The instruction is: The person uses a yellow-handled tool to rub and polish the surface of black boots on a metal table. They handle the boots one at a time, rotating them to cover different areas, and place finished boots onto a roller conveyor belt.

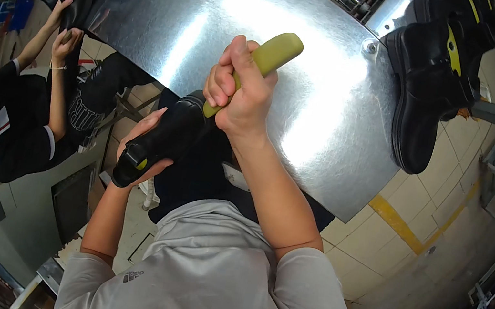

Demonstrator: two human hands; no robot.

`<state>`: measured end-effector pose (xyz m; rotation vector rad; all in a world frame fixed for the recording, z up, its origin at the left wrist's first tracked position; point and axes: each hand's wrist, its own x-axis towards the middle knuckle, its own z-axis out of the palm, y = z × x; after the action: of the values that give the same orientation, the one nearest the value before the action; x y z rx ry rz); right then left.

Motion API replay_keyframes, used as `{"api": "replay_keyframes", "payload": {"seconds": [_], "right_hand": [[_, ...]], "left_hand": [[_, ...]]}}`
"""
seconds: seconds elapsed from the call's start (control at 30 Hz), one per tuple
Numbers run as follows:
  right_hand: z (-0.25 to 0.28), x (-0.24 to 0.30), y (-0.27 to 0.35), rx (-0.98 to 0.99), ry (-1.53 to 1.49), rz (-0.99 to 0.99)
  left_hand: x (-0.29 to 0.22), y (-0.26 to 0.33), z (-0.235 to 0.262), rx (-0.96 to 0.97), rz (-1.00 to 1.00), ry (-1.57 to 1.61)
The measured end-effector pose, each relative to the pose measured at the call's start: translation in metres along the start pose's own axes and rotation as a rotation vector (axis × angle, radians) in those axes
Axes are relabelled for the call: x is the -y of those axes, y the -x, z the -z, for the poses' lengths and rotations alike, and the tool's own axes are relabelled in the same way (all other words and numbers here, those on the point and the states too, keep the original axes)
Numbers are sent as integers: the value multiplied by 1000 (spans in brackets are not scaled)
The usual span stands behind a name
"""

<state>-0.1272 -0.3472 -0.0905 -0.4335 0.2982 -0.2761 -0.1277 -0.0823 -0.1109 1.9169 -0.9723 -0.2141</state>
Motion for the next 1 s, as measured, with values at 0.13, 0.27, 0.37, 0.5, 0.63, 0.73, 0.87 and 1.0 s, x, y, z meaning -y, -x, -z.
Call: {"api": "replay_keyframes", "payload": {"seconds": [0.13, 0.27, 0.37, 0.5, 0.63, 0.73, 0.87, 1.0], "right_hand": [[-8, -9, 11, 4, 106, 128], [-16, -15, 18, -90, 133, 166], [-16, -3, 14, -59, 196, 41], [-8, 30, 38, -11, 405, -18], [7, 58, 74, 4, 569, -65], [11, 66, 97, 92, 542, -122], [11, 71, 116, 79, 544, -96], [8, 76, 122, 53, 535, -50]], "left_hand": [[-2, -6, -4, -18, -7, 40], [-8, -13, 0, -30, -32, 3], [-37, -24, 4, -61, -16, -52], [-47, -19, 13, -73, -210, -153], [-56, -24, 15, -141, -502, -126], [-58, -31, 18, -85, -632, -163], [-86, -41, 19, 61, -498, -195], [-123, -53, 15, -4, -569, -152]]}}
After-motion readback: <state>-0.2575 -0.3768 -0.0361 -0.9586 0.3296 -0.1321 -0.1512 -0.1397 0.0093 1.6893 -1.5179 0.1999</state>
